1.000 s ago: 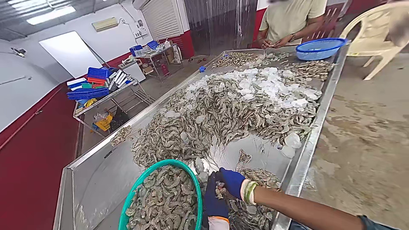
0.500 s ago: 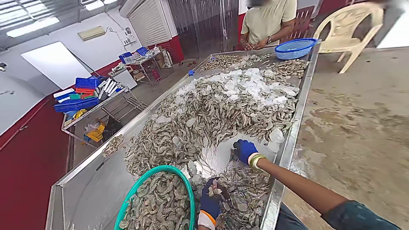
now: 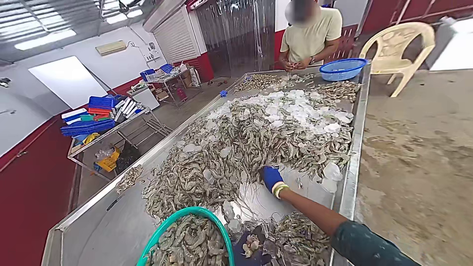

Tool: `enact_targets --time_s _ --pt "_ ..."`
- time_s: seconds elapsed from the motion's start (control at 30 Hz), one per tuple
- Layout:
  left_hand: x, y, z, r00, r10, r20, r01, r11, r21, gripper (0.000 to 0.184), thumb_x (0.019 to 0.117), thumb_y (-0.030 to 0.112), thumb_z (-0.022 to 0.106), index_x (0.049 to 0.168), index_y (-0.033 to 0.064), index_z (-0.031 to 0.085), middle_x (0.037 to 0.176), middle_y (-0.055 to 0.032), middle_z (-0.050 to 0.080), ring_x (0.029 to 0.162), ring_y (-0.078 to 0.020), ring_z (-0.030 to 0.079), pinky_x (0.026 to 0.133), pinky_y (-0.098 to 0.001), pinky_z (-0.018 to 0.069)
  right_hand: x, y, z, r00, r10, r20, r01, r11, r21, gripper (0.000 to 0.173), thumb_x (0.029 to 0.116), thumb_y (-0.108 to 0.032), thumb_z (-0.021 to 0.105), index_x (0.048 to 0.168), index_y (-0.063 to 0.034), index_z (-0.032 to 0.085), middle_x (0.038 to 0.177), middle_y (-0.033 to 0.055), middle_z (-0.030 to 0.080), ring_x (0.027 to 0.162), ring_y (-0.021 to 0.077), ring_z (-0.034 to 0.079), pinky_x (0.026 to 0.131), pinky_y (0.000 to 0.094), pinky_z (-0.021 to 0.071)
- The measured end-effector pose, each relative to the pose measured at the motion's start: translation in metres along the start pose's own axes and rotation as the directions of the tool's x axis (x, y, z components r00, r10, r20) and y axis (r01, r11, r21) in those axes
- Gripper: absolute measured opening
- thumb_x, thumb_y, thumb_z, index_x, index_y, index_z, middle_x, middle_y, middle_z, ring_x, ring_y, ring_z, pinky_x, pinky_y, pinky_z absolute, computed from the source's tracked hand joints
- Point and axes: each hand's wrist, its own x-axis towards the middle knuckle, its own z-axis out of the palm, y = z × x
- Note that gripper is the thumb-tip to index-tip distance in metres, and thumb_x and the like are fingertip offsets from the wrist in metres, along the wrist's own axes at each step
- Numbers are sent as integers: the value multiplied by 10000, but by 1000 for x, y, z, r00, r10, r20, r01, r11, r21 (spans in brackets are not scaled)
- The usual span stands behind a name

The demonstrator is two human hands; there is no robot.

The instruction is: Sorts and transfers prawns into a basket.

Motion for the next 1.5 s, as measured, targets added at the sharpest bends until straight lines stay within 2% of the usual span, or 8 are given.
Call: enact_targets --time_s 0.27,0.63,0.8,0.9,1.1,1.27,1.37,1.5 --pt "12 -7 16 924 371 -93 -289 838 463 359 866 33 706 1221 -13 715 1192 -156 734 1127 -214 699 1056 -402 523 -141 -1 0 879 -416 234 451 884 -120 261 1051 -144 556 1263 -60 683 1216 257 683 1165 471 641 1003 637 486" --pt "-6 19 47 999 -42 -1 37 858 512 456 902 -12 708 1343 -54 598 1240 -274 660 1123 -367 671 1000 -518 534 -210 -14 -15 878 -297 376 359 927 -106 285 988 -64 575 1247 45 621 1281 265 617 1207 455 607 964 581 517" --pt "-12 25 30 995 -42 93 -7 881 472 469 879 -51 698 1335 -79 594 1235 -255 664 1127 -289 659 1019 -434 517 -173 13 -22 870 -306 386 396 900 -181 181 931 -112 658 1078 -25 718 1157 240 689 1127 472 633 925 662 491" --pt "-23 35 18 998 5 60 -20 968 251 525 836 -141 696 1339 -115 547 1184 -216 661 1041 -136 652 942 -286 539 -123 33 -40 830 -366 421 476 858 -193 264 963 -159 684 1219 -114 734 1330 242 622 1256 500 549 1013 686 436" --pt "-14 22 23 998 62 15 -64 971 231 614 816 -102 745 1390 -102 527 1275 -287 624 1133 -263 646 1005 -383 523 -39 40 0 605 -763 228 791 609 -62 263 951 -98 693 1203 -40 732 1375 223 619 1338 453 523 1148 616 369" --pt "5 -5 22 977 202 -75 -164 924 346 500 824 -50 750 1303 -99 615 1247 -257 671 1174 -275 656 1061 -397 504 -92 62 -2 865 -416 280 491 819 -298 242 983 -95 621 1201 -13 688 1240 243 663 1226 456 593 1078 632 415" --pt "20 -9 43 963 256 -84 -205 897 391 458 825 -29 732 1275 -63 654 1254 -226 683 1203 -278 645 1097 -427 470 -152 29 -20 854 -392 343 486 835 -258 200 954 -20 621 1145 -4 677 1124 250 690 1087 461 660 910 627 520" --pt "16 7 65 986 157 -54 -133 943 304 475 843 -105 717 1304 -86 607 1228 -275 664 1130 -338 667 1015 -472 530 -187 -4 -44 821 -475 317 547 813 -201 279 1008 40 512 1270 39 608 1234 274 637 1192 470 604 1009 598 465"
